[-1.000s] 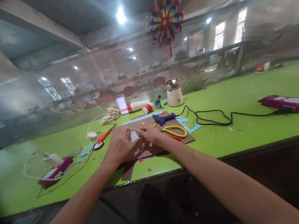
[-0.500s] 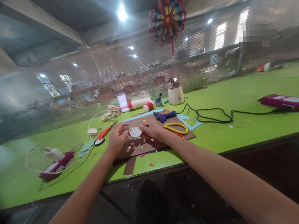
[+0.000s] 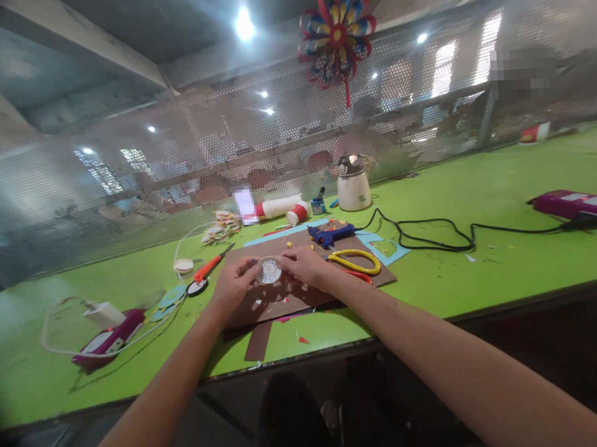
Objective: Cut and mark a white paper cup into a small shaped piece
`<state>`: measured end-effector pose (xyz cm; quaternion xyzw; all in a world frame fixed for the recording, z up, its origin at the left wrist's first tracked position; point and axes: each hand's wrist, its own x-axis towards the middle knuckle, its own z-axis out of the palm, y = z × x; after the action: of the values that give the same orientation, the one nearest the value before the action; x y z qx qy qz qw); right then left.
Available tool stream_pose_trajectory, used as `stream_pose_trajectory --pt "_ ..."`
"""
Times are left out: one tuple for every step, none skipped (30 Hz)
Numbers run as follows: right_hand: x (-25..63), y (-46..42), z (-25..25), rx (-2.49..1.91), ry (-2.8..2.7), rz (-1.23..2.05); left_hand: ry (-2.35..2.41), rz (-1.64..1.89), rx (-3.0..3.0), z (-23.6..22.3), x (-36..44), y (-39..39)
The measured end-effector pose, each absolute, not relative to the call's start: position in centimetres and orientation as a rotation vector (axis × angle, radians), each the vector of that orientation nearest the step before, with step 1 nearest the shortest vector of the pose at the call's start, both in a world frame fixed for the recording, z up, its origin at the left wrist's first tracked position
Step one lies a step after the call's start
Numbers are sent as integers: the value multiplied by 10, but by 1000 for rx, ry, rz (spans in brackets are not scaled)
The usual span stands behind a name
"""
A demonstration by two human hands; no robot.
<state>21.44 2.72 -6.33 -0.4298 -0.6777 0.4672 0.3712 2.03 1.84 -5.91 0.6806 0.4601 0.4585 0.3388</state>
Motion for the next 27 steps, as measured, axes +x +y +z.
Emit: stream_pose_trajectory --pt "214 28 -64 -1096 -1738 1193 1167 1195 1719 -58 21 17" --pt "214 28 -64 -1092 -1738 1189 1136 1196 1661 -56 22 15" --pt "214 28 -64 -1089 -1735 1183 1105 1195 1599 -55 22 14" --pt "214 28 -64 -1087 -1732 1178 1076 1193 1538 -53 23 13" --pt "214 29 -64 -1084 -1729 1175 1047 1190 1482 -52 23 12" --pt "213 29 -63 -1082 -1727 1173 1021 1186 1432 -51 24 11" --pt "213 28 -63 -1080 -1725 1172 996 1181 1389 -50 24 11" --pt "213 28 -63 -1078 -1723 1171 973 1176 1352 -50 24 10" --pt "213 28 -62 -1077 -1721 1172 951 1171 1320 -49 24 10" --pt "213 28 -62 -1078 -1719 1173 930 1166 1294 -49 24 10" --pt "212 28 -62 -1081 -1717 1174 910 1162 1272 -49 24 10" --pt "212 27 -62 -1085 -1715 1176 892 1159 1253 -49 24 11" --pt "211 27 -62 -1090 -1714 1176 875 1157 1236 -48 24 11" --pt "211 27 -62 -1095 -1714 1175 859 1156 1222 -48 24 11" --pt "211 27 -63 -1100 -1715 1169 846 1154 1210 -48 24 11" --pt "210 27 -63 -1106 -1717 1159 833 1154 1199 -48 24 11" --pt "210 27 -63 -1110 -1721 1144 822 1154 1190 -49 23 12" --pt "209 27 -63 -1114 -1727 1124 812 1154 1182 -49 23 12" --pt "209 27 -63 -1118 -1734 1101 803 1154 1174 -50 23 12" --pt "209 27 -62 -1122 -1742 1075 795 1155 1168 -51 23 13" --pt "209 26 -62 -1126 -1751 1047 787 1156 1162 -51 22 13" --pt "209 26 -62 -1130 -1760 1017 781 1156 1158 -52 22 14" --pt "209 25 -62 -1133 -1769 988 776 1156 1154 -53 22 14" --pt "210 24 -62 -1135 -1778 959 772 1158 1151 -53 22 15" --pt "210 24 -62 -1136 -1788 931 767 1161 1149 -53 22 15" --pt "210 23 -62 -1134 -1799 905 764 1163 1148 -53 22 15" --pt "210 22 -62 -1131 -1809 880 762 1166 1145 -53 22 15"
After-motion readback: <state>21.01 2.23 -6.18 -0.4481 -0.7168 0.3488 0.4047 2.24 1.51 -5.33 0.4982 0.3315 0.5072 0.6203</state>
